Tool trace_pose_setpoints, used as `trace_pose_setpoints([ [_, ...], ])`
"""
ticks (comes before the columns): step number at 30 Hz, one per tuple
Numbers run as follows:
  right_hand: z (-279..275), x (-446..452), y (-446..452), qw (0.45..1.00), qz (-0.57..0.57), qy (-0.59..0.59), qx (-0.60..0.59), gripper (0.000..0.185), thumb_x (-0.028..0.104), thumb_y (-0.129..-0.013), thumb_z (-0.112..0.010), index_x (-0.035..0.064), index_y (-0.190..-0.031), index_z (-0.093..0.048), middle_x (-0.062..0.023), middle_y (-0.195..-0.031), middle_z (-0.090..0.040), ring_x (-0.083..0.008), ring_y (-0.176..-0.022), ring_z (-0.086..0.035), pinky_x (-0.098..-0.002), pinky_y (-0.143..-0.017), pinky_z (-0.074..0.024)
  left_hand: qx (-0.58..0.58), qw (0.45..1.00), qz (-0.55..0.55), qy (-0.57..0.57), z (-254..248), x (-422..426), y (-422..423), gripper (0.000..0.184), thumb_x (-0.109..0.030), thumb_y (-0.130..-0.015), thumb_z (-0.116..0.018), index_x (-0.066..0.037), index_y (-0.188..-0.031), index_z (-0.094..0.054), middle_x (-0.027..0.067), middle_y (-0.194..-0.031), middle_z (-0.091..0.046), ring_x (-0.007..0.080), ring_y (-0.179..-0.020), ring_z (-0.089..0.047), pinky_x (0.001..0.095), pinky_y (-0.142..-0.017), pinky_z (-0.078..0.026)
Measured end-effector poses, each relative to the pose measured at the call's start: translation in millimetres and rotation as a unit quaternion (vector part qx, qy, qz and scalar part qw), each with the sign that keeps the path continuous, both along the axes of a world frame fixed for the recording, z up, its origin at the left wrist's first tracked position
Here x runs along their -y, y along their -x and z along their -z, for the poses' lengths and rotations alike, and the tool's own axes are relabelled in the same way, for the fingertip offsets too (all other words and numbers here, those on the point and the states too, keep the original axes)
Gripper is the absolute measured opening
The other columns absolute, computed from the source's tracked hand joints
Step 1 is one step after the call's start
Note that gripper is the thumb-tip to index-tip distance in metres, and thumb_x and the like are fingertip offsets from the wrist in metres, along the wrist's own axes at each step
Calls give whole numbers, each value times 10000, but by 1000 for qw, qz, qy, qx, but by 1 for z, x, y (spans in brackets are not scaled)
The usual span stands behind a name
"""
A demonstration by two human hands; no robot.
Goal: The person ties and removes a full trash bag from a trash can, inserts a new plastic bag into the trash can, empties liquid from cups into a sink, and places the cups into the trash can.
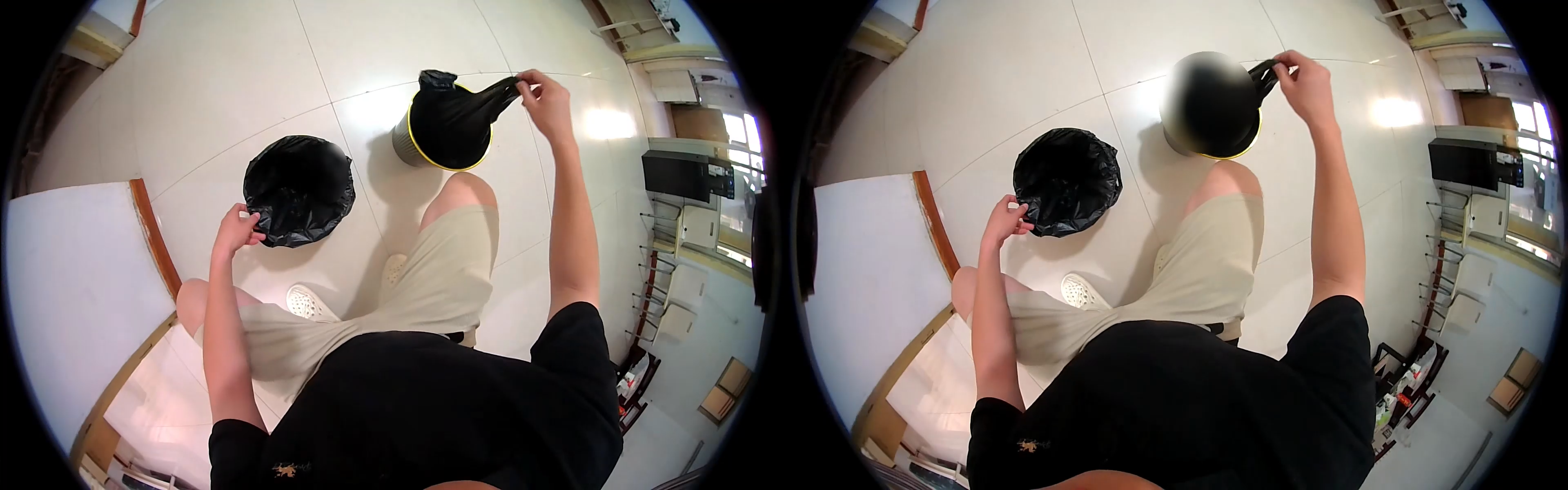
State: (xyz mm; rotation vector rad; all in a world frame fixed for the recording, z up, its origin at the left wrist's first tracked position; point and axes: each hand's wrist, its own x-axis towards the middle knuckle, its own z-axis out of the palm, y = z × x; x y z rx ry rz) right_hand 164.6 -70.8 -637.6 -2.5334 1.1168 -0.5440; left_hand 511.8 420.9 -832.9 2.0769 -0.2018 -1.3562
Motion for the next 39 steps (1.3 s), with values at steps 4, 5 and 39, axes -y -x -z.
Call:
trace_pose_setpoints([
  [4,-59,-17,-18,998,-19,38,55,134,107,-912,-684,43,-1024,-721,-78,-796,-726,-135,-621,-676,-274,-610,-536,0,999,-10,33,21,4,-1,182,-60,-978,-545,5,-1127,-463,187,-867,-711,254,-664,-743,294,-503,-588],
  [5,-72,-20,-21,996,-30,43,78,141,108,-913,-688,45,-1035,-722,-71,-804,-730,-128,-629,-685,-265,-607,-535,-6,999,-6,44,26,6,-1,215,-48,-964,-538,9,-1151,-449,194,-843,-704,255,-663,-743,303,-504,-591],
  [39,-104,-148,-204,920,-306,-188,154,193,100,-989,-619,-28,-1119,-682,-42,-881,-716,-101,-744,-696,-226,-679,-533,-103,980,-72,154,34,53,9,87,-56,-1010,-535,-38,-1072,-477,162,-876,-692,254,-762,-745,335,-606,-606],
])
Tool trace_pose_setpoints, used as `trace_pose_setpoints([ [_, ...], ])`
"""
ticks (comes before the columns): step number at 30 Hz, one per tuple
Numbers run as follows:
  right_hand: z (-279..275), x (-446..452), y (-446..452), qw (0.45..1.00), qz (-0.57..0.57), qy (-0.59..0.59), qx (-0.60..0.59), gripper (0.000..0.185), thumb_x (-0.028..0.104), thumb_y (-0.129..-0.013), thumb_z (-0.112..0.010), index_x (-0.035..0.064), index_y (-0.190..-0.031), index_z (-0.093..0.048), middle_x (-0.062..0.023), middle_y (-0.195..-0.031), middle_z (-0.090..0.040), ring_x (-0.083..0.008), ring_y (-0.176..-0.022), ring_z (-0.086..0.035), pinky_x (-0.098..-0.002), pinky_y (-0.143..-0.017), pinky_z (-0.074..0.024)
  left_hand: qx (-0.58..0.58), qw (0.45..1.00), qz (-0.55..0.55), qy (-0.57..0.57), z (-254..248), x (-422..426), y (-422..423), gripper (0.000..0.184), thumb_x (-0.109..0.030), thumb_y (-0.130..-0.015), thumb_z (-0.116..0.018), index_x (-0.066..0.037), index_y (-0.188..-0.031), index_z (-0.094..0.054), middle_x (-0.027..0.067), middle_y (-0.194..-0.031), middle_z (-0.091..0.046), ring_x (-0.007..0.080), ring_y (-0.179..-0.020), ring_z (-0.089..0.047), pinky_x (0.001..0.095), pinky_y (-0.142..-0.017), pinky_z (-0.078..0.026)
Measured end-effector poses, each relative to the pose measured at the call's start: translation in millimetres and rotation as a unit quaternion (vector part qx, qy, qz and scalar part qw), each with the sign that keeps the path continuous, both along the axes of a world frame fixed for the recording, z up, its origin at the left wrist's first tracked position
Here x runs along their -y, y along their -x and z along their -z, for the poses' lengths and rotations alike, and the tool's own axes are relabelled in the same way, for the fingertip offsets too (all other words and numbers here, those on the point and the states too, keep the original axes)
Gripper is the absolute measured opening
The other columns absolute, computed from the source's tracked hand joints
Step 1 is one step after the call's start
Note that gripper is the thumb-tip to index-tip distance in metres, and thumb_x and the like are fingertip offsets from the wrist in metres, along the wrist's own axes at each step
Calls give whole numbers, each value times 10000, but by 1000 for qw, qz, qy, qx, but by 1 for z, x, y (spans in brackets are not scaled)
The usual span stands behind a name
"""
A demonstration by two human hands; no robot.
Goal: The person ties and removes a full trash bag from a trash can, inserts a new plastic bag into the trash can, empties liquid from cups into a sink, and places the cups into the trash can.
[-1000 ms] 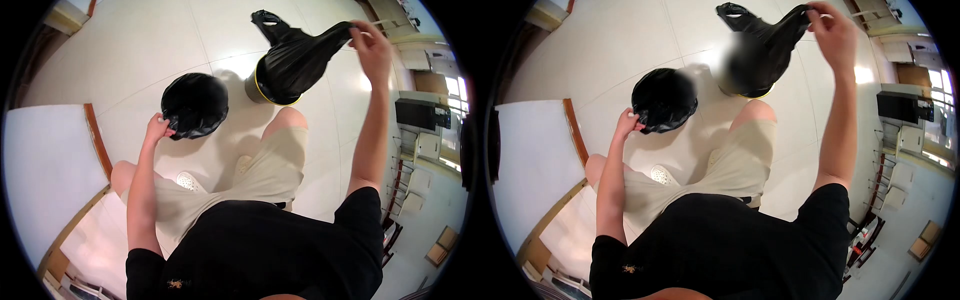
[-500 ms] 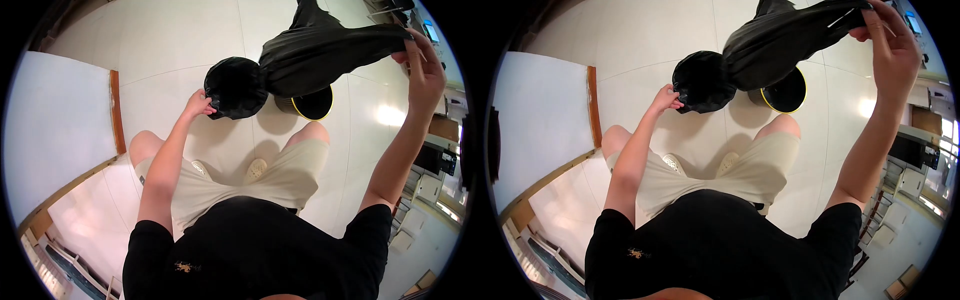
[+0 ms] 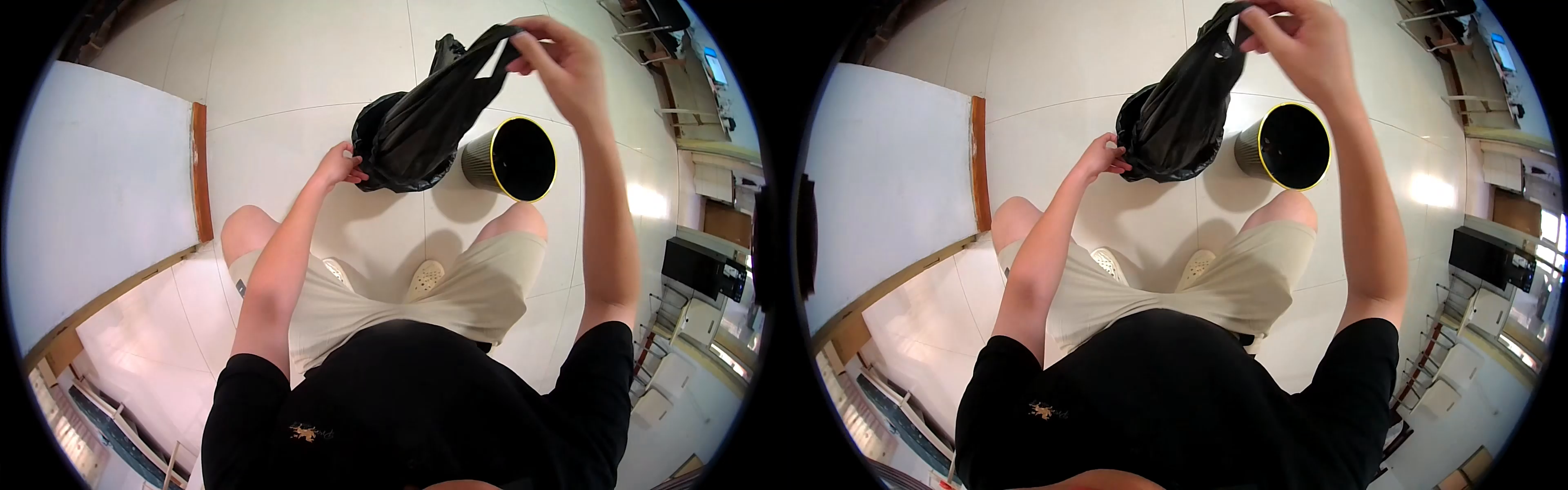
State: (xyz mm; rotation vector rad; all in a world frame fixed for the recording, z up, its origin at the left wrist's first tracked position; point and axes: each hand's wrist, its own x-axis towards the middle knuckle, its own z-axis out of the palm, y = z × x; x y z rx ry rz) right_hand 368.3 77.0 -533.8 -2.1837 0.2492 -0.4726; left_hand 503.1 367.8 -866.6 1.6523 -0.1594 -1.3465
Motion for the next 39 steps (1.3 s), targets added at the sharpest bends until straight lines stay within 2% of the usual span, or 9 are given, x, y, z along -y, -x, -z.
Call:
trace_pose_setpoints([
  [7,63,-50,-6,997,11,-30,-63,147,105,-899,-664,7,-993,-721,-81,-726,-711,-124,-665,-718,-256,-617,-547,10,1000,15,-18,-4,4,1,67,-78,-1022,-517,-55,-1071,-478,149,-888,-704,235,-781,-744,327,-633,-605],
  [15,148,-78,-1,993,-16,8,-115,141,107,-827,-721,2,-921,-727,-143,-762,-725,-221,-700,-714,-298,-697,-573,-4,1000,-2,-8,-6,4,2,83,-61,-1008,-519,-45,-1063,-459,181,-909,-704,261,-777,-748,348,-613,-599],
  [21,160,-62,35,975,-60,-136,-163,384,133,-880,-731,56,-1249,-659,-115,-1082,-713,-147,-822,-712,-290,-755,-567,24,999,0,-22,-2,5,2,101,-102,-1004,-548,-42,-1056,-486,148,-898,-702,249,-756,-743,340,-601,-594],
  [22,147,-49,47,970,-39,-149,-188,506,137,-883,-735,93,-1365,-587,-113,-1212,-662,-141,-886,-702,-286,-791,-556,40,999,-3,-29,-1,4,1,105,-114,-1002,-559,-43,-1051,-499,141,-895,-702,241,-745,-739,335,-593,-591],
  [26,180,49,133,972,218,-70,-58,333,211,-926,-707,84,-1232,-675,-79,-1037,-718,-154,-821,-681,-299,-745,-547,147,988,-2,-45,6,-1,-2,127,-180,-985,-620,-56,-989,-589,87,-858,-693,182,-671,-699,292,-531,-550],
  [30,280,114,264,826,555,37,-87,358,288,-908,-702,51,-1170,-644,-125,-924,-690,-209,-797,-658,-338,-741,-537,246,967,-40,-48,1,-8,-5,158,-218,-991,-615,-61,-1009,-608,69,-844,-687,137,-651,-669,266,-522,-508],
  [32,316,110,304,762,593,-161,-202,539,421,-898,-712,30,-1244,-578,-123,-977,-677,-185,-731,-641,-337,-650,-530,269,960,-61,-47,-12,-9,-2,169,-228,-993,-613,-61,-1016,-612,62,-832,-681,128,-649,-663,259,-525,-498],
  [35,339,96,319,716,512,-421,-219,476,409,-931,-678,41,-1216,-579,-135,-1152,-639,-265,-903,-700,-406,-725,-588,281,956,-74,-46,-21,-19,1,187,-251,-1011,-597,-66,-1027,-615,42,-823,-668,106,-659,-642,246,-547,-487],
  [39,335,104,299,763,433,-461,-131,212,220,-994,-586,16,-1050,-560,-154,-1048,-666,-287,-843,-730,-390,-693,-632,308,947,-90,-21,-37,-14,-6,190,-238,-1011,-596,-54,-1045,-624,34,-799,-658,101,-654,-635,237,-551,-477],
])
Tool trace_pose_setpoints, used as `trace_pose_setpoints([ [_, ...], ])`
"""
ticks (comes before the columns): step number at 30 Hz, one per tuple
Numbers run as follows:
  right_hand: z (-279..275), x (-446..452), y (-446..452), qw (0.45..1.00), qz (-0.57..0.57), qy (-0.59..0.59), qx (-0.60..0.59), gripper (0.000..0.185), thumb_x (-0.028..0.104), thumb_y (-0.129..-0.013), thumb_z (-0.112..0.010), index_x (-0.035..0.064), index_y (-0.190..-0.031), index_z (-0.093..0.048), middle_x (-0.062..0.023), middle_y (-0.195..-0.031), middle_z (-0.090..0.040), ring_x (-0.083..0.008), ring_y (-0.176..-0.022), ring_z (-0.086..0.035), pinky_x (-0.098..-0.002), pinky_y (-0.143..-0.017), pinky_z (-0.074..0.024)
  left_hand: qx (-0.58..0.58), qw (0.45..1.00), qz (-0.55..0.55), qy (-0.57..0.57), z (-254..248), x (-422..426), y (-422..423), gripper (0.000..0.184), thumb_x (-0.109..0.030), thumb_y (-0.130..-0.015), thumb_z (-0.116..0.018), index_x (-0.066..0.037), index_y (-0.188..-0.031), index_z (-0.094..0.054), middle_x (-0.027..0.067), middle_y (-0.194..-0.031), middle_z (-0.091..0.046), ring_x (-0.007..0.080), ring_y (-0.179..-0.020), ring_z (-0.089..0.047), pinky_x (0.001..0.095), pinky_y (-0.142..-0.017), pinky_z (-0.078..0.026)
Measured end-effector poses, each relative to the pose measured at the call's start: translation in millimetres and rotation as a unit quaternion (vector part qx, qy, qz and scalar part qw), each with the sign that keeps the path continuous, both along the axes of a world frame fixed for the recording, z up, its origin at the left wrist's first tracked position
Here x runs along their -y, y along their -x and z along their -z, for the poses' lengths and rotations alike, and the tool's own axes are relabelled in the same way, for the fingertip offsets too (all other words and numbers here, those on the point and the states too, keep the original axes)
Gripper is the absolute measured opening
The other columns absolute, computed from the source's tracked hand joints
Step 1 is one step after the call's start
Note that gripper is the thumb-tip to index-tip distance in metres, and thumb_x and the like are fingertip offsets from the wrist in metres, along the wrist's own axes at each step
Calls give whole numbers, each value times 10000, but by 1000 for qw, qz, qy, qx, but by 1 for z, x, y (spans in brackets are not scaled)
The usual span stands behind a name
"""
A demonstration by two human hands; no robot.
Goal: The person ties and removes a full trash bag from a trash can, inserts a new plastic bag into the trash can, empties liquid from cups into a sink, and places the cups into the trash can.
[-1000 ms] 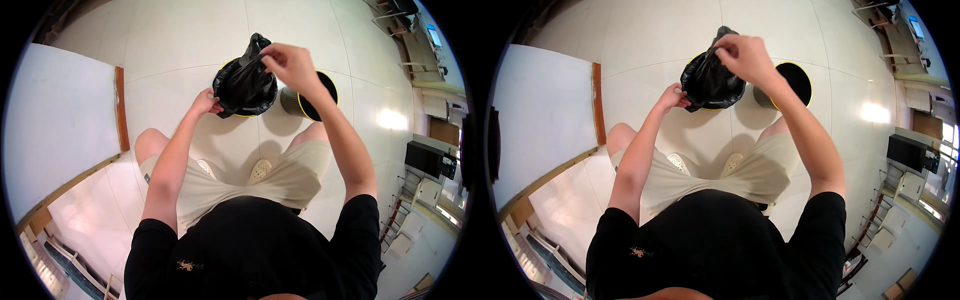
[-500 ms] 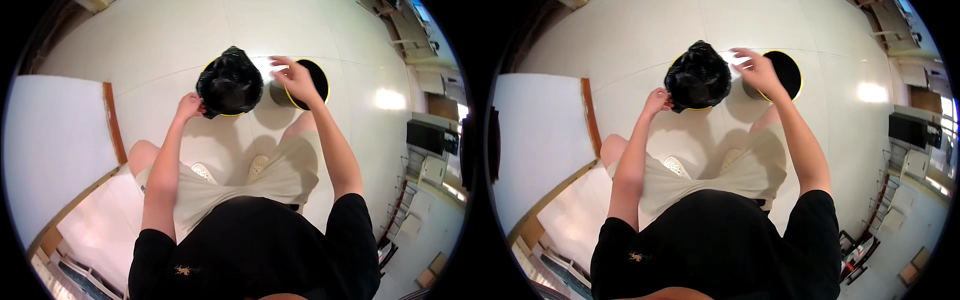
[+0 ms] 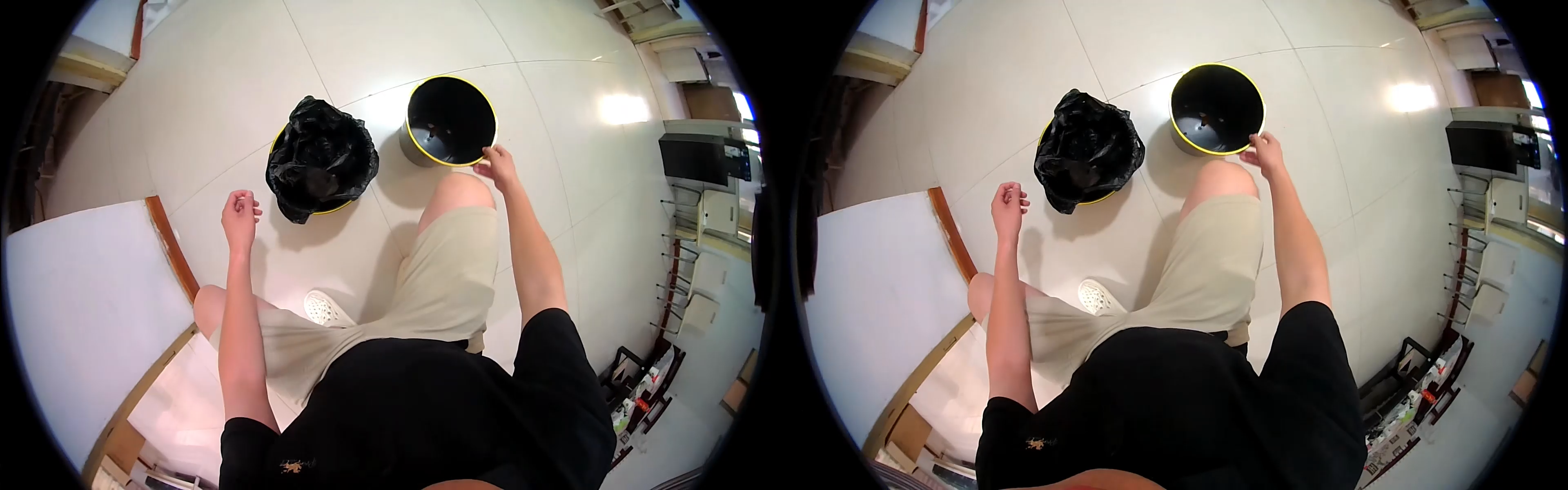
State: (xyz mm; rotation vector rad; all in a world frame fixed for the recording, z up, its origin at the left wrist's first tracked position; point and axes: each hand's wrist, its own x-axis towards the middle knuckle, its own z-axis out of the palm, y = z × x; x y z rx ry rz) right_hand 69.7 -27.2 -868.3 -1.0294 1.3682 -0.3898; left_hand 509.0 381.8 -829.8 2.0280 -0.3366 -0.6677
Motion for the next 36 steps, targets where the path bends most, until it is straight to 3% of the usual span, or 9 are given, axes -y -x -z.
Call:
trace_pose_setpoints([
  [2,-12,7,-17,999,0,28,26,125,133,-993,-576,11,-984,-548,-158,-943,-692,-270,-719,-735,-337,-654,-647,19,999,2,45,-15,13,-2,184,-222,-1018,-586,-43,-1035,-627,34,-801,-654,91,-673,-627,233,-575,-478],
  [8,-99,-12,-84,945,-124,293,-75,186,155,-980,-642,4,-928,-546,-136,-857,-723,-158,-674,-721,-260,-605,-580,96,978,116,144,-102,99,12,257,-212,-992,-634,13,-1118,-639,85,-949,-705,135,-835,-683,261,-743,-546],
  [13,-171,-50,-130,880,-175,440,-36,183,133,-973,-651,-10,-924,-548,-131,-919,-739,-146,-655,-719,-248,-605,-556,187,953,230,65,-135,168,14,363,-276,-994,-614,-24,-1254,-634,186,-1089,-723,283,-1020,-688,372,-916,-522],
  [15,-188,-64,-148,859,-191,476,-12,151,99,-960,-661,-11,-919,-566,-148,-979,-736,-185,-761,-743,-265,-628,-571,205,946,244,52,-126,175,-5,360,-248,-1022,-573,-50,-1320,-614,190,-1158,-712,304,-1079,-672,380,-944,-507],
  [20,-174,-89,-185,745,-222,619,110,91,18,-903,-687,-26,-867,-615,-223,-1190,-686,-310,-1161,-663,-337,-676,-605,212,947,238,48,-121,139,-40,252,-124,-1009,-563,-15,-1215,-659,195,-1097,-718,313,-992,-689,377,-893,-519],
  [25,-139,-100,-190,682,-268,679,48,82,-29,-870,-701,-11,-843,-627,-233,-1160,-693,-326,-1169,-655,-351,-731,-601,266,938,210,79,-88,109,-41,227,-44,-965,-593,-47,-1175,-680,212,-1029,-711,381,-934,-686,393,-818,-535],
  [28,-124,-109,-184,709,-294,641,2,66,0,-863,-706,10,-857,-641,-212,-1204,-684,-322,-1088,-695,-360,-724,-599,313,921,204,107,-60,90,-31,217,0,-935,-600,-44,-1129,-687,215,-973,-693,394,-898,-669,402,-793,-532],
  [29,-121,-106,-186,685,-290,667,22,44,0,-854,-687,16,-875,-652,-198,-1268,-660,-315,-965,-728,-358,-717,-599,323,920,195,106,-59,91,-30,220,10,-928,-599,-44,-1122,-688,212,-964,-689,392,-892,-667,403,-791,-531],
  [36,-111,-105,-188,659,-298,690,23,65,-40,-841,-622,14,-873,-640,-181,-1330,-630,-290,-905,-740,-335,-697,-609,370,904,188,104,-30,80,-29,279,65,-846,-585,-35,-1090,-676,190,-947,-666,386,-889,-643,423,-783,-529],
])
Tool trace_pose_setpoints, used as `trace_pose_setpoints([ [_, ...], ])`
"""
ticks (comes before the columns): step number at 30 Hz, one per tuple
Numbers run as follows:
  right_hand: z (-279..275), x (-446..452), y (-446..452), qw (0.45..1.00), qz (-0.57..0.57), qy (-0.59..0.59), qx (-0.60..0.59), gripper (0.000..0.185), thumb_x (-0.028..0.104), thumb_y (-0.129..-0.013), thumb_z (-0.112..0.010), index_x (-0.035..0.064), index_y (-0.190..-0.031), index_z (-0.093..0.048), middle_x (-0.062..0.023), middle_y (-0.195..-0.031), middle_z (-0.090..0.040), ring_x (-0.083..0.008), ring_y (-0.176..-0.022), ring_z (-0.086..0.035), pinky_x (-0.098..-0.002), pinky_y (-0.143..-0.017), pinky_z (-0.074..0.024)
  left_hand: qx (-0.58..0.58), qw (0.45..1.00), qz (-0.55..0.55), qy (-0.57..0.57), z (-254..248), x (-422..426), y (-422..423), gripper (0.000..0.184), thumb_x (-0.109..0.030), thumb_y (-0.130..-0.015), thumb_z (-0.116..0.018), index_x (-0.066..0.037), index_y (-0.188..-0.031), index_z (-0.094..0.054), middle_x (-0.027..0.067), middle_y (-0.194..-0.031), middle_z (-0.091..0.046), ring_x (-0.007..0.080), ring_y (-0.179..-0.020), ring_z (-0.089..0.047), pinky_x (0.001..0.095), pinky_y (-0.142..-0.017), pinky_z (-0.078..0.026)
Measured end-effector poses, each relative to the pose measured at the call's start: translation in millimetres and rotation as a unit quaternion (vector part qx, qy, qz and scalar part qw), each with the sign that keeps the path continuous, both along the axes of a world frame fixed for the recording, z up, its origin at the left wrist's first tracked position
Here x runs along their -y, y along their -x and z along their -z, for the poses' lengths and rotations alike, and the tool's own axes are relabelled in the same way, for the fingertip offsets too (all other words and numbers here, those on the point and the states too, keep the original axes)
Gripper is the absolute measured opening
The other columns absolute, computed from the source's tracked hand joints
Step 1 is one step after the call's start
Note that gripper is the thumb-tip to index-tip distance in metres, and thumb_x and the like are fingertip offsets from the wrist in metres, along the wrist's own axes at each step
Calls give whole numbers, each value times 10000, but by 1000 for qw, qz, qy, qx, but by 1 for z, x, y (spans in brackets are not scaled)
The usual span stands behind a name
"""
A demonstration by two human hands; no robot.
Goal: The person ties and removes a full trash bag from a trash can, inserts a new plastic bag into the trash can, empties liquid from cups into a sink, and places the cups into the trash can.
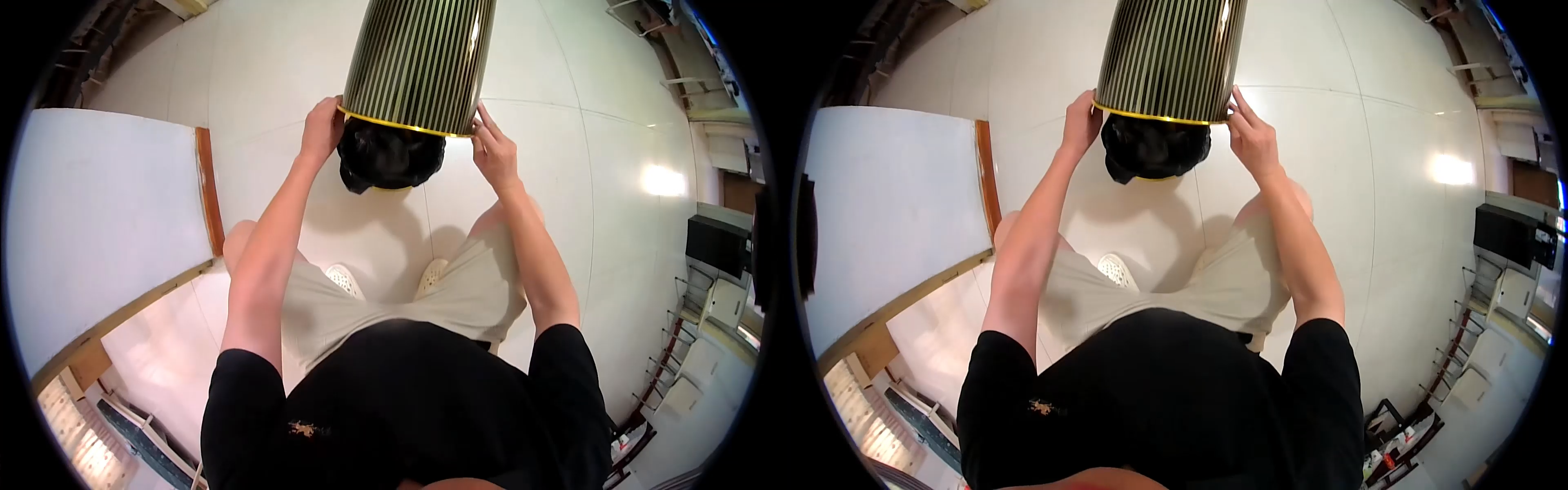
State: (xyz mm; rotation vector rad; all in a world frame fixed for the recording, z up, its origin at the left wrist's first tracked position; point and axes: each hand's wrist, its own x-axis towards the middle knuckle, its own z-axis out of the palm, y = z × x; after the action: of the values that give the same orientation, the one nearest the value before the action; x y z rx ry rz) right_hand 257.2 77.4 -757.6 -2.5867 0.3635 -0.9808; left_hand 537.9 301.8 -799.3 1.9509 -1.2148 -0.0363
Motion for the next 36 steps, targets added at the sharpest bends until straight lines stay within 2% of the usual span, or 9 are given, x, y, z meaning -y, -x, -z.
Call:
trace_pose_setpoints([
  [4,7,10,-3,1000,6,20,7,90,-13,-845,-640,28,-802,-573,-123,-1356,-627,-230,-891,-747,-318,-640,-604,-13,1000,-18,14,-9,6,1,262,41,-845,-595,-48,-1078,-674,201,-917,-656,406,-876,-633,447,-764,-520],
  [10,-5,14,-4,999,23,-6,-28,87,-28,-843,-654,41,-873,-610,-131,-1318,-649,-239,-809,-740,-338,-635,-587,-5,1000,-3,5,-7,12,-6,206,-38,-903,-609,-43,-1100,-673,221,-925,-677,427,-882,-644,438,-761,-528],
  [13,-25,26,-18,992,25,-127,8,125,16,-871,-709,24,-952,-615,-143,-1221,-700,-215,-774,-748,-308,-681,-576,-70,998,-1,-5,-39,29,-12,186,-111,-969,-597,-29,-1120,-669,240,-947,-690,433,-893,-664,416,-759,-535],
  [19,-49,60,-63,950,62,-305,6,215,216,-979,-667,16,-1033,-610,-108,-1027,-741,-206,-809,-760,-266,-694,-569,-108,990,-2,-95,-86,55,-49,257,-233,-1011,-550,12,-976,-619,166,-899,-729,321,-878,-709,389,-807,-537],
  [25,-61,70,-80,934,69,-350,12,227,216,-977,-671,16,-1070,-620,-106,-1015,-737,-216,-828,-759,-271,-712,-584,-156,984,1,-88,-107,52,-54,228,-230,-1026,-570,-9,-1067,-607,122,-958,-739,200,-892,-724,326,-840,-545],
  [28,-67,62,-76,943,54,-328,10,222,203,-972,-679,18,-1083,-627,-105,-1019,-736,-204,-810,-758,-286,-713,-585,-205,978,3,-48,-112,43,-47,197,-193,-1012,-600,-8,-1079,-596,126,-955,-734,199,-881,-715,320,-868,-547],
  [31,-88,37,-56,969,67,-233,-39,212,183,-954,-698,23,-1079,-637,-109,-1024,-734,-198,-836,-754,-301,-741,-580,-122,991,44,-20,-104,15,-39,167,-137,-972,-647,-3,-1039,-574,163,-1004,-726,285,-951,-719,361,-852,-547],
  [34,-59,34,-28,995,-7,-102,-14,206,138,-917,-722,41,-1084,-651,-111,-1041,-730,-234,-880,-744,-319,-760,-575,-82,994,66,-22,-87,-10,-16,189,-82,-946,-657,-22,-1104,-574,152,-1038,-716,294,-980,-711,358,-862,-545],
  [36,-31,35,-19,994,-20,-60,-94,224,23,-865,-667,65,-1085,-655,-112,-1043,-717,-319,-885,-699,-377,-738,-578,-52,997,51,-40,-75,-22,6,334,-19,-898,-652,-67,-1223,-590,141,-1093,-706,327,-1024,-683,379,-861,-550],
])
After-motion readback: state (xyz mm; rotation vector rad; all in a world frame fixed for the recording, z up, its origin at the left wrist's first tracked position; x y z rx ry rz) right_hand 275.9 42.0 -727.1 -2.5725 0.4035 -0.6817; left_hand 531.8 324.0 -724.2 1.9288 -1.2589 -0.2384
